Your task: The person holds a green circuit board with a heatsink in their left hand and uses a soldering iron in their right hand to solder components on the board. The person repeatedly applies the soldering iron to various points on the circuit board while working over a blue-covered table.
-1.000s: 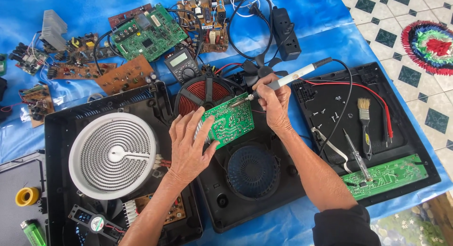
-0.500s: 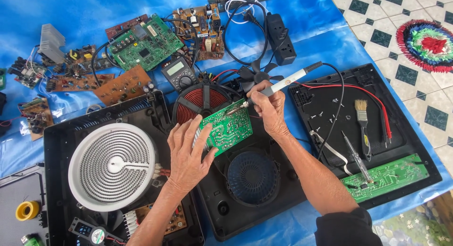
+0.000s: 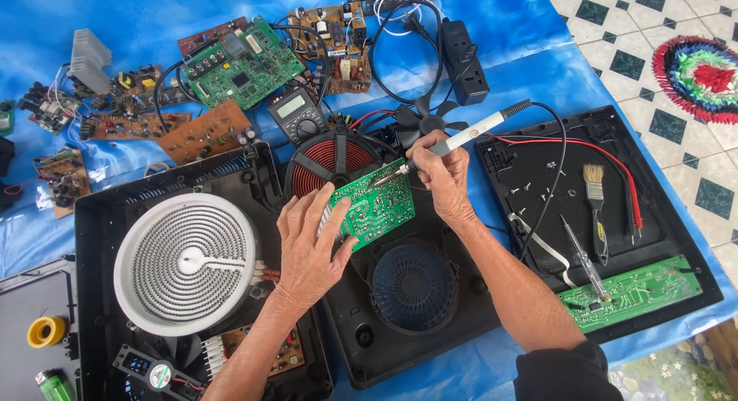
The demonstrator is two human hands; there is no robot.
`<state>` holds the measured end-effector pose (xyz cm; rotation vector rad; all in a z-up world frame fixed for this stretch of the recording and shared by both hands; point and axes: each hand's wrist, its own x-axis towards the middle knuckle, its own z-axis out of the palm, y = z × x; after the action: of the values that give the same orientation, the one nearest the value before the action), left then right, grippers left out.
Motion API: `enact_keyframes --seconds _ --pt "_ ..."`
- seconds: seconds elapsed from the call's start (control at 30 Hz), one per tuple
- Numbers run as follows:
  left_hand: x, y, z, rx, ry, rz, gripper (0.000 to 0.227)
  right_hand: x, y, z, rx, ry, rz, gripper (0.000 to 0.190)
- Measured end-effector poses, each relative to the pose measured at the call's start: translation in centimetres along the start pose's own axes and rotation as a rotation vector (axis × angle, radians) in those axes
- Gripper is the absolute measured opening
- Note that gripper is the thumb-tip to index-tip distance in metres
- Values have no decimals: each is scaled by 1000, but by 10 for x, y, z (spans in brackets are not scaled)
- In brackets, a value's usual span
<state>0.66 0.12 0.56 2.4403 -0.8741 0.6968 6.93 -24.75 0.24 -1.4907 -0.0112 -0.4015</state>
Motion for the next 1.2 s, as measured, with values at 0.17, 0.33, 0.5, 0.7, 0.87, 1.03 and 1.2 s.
enact_keyframes --seconds 0.17,0.33,0.5,0.7,0.87,1.03,1.2 --pt "-2 0 3 -3 25 17 60 0 -2 -1 17 -10 -6 19" --pt "-1 0 1 -14 29 22 61 1 4 -4 30 -10 -20 18" --pt "-1 0 3 -12 25 26 61 -1 3 -3 30 -23 -36 18" --pt "-5 -2 5 -22 45 27 61 0 8 -4 47 -32 -16 17" --pt "-6 -3 5 -23 46 27 63 2 16 -7 36 -27 -46 18" --pt "-9 -3 7 -20 55 37 63 0 17 -4 61 -44 -71 19" --pt "-7 -4 6 -17 48 38 62 1 13 -2 53 -40 -90 19"
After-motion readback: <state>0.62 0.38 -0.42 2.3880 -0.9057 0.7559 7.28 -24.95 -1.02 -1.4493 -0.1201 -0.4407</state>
